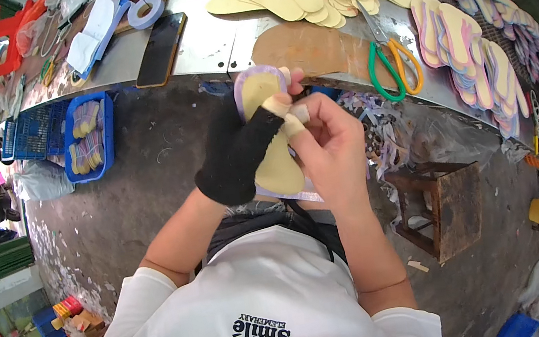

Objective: Manually applying purple trim or binding to the edges of shoe insole components using hands and scissors.

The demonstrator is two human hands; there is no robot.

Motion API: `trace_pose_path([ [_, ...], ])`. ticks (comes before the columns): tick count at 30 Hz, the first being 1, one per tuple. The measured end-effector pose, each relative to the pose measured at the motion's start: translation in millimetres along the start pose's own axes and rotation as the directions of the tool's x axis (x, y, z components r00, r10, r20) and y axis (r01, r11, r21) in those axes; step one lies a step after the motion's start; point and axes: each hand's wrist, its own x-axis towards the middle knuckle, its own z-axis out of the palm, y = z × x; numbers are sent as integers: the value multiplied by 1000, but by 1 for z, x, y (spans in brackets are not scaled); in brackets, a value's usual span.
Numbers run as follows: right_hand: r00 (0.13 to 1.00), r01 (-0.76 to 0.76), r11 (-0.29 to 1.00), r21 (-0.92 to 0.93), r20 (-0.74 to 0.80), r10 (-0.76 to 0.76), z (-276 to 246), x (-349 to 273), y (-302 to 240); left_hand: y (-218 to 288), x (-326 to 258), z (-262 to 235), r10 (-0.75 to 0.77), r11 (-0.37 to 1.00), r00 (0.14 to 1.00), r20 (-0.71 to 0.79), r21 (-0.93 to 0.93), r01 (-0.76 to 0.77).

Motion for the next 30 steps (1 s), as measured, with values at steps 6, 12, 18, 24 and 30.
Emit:
trace_pose_path([
  [6,998,-49,989,-142,27,53,-7,18,-4,22,20,-9,-209,975,971,-118,48,216],
  [12,992,47,991,-126,119,-32,-5,18,0,23,22,-4,-177,983,975,-135,33,183],
  [18,991,53,992,-114,129,-38,-4,29,-3,27,38,-11,-232,973,971,62,32,231],
  [24,994,21,999,28,110,-24,3,41,3,1,11,-24,-192,970,977,91,-131,203],
  [30,947,-301,927,224,182,264,-13,27,9,12,11,-32,-183,959,982,-36,-225,171],
])
